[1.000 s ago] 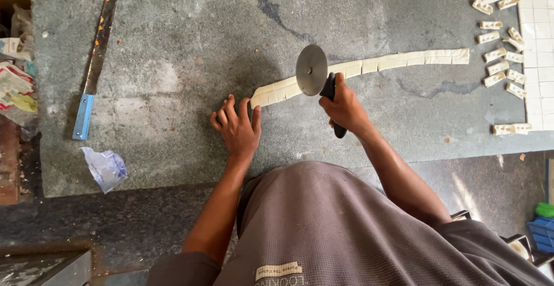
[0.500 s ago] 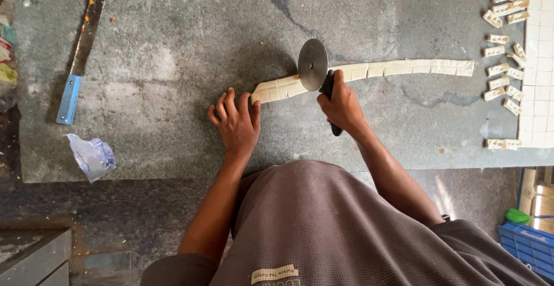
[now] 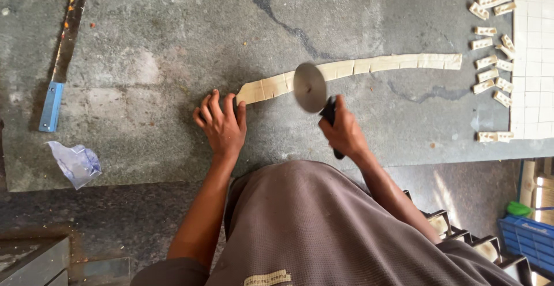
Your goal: The person prepares pastry dough by folding small square cutouts, moving trays, and cutting a long strip of dough with a roller cutter on a stone table.
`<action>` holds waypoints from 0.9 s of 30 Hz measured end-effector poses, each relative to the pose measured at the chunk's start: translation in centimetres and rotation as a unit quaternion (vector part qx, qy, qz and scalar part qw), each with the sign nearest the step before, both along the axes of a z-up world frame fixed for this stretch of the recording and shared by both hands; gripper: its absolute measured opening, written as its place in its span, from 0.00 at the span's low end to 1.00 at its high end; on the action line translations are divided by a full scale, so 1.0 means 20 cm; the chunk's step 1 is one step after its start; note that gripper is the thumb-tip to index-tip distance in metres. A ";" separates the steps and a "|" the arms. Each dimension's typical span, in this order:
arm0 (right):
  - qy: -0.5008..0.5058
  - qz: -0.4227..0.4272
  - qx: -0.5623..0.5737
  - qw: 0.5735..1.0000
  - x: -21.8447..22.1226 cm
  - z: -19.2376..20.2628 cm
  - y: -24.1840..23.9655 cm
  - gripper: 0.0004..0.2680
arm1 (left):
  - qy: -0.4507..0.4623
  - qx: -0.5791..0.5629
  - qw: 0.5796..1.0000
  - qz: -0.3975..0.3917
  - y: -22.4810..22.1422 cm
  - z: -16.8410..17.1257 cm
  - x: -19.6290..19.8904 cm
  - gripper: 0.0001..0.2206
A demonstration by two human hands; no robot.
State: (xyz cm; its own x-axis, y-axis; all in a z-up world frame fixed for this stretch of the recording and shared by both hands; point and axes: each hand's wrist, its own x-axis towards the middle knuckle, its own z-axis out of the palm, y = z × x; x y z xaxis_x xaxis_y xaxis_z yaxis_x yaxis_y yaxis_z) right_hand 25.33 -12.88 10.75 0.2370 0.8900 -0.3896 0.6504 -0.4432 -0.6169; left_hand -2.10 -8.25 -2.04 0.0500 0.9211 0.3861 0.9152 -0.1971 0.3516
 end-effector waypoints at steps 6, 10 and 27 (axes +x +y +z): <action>-0.012 0.003 0.068 0.998 0.14 -0.01 0.19 0.13 | 0.001 0.016 1.000 -0.005 -0.01 -0.02 0.01 0.18; -0.035 0.040 0.109 0.993 0.20 -0.12 0.21 0.12 | -0.004 0.012 1.000 -0.005 0.00 -0.02 0.01 0.18; -0.031 0.027 0.024 0.999 0.28 -0.17 -0.02 0.13 | 0.000 0.017 1.000 0.000 0.01 0.01 0.01 0.15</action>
